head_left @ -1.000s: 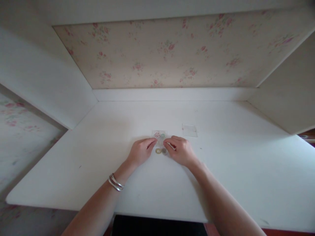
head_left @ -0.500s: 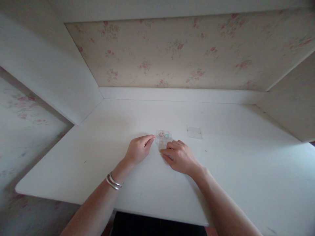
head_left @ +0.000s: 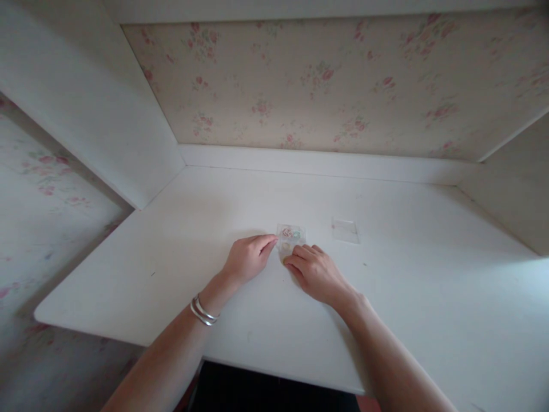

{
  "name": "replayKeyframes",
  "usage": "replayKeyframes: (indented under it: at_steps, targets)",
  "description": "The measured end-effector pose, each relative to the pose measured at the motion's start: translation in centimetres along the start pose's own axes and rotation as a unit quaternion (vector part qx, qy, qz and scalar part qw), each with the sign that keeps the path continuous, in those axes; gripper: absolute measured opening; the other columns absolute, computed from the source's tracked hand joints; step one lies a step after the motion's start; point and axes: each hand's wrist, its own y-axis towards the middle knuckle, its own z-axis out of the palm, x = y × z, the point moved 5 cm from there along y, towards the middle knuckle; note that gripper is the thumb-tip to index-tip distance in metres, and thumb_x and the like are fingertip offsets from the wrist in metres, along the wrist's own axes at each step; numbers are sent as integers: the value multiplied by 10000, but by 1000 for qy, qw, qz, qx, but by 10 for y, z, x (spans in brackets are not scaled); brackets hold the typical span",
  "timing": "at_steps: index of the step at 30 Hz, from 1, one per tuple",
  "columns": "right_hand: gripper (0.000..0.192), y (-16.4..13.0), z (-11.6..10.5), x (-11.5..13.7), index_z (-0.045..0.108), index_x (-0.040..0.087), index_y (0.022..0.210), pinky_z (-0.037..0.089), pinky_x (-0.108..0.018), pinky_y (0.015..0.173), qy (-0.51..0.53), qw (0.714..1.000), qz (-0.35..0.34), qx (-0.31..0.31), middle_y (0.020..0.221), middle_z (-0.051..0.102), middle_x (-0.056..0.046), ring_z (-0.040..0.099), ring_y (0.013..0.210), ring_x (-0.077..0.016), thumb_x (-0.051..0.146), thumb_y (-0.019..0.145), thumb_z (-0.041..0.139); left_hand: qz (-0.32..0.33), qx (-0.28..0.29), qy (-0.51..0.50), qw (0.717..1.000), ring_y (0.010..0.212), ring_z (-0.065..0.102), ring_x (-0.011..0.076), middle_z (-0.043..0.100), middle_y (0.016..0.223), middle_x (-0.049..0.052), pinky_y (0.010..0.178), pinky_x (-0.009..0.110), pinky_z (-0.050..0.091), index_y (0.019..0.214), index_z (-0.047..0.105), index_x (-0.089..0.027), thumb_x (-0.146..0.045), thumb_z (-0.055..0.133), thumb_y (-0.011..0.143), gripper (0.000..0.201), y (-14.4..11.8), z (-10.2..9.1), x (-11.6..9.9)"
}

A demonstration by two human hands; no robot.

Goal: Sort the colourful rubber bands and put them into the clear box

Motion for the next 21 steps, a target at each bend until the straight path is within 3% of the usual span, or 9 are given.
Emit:
replayKeyframes:
  at_steps: [21]
  targets:
    - [164,2,3,1,651,213,912,292,-298,713,-18,999,17,23,856,598,-30,498,787,-154,183,900,491,20,-6,21,1000,823,685,139,732,946,24,766,240,523,1027,665,-232,-269,463,931,227,-1,1,-2]
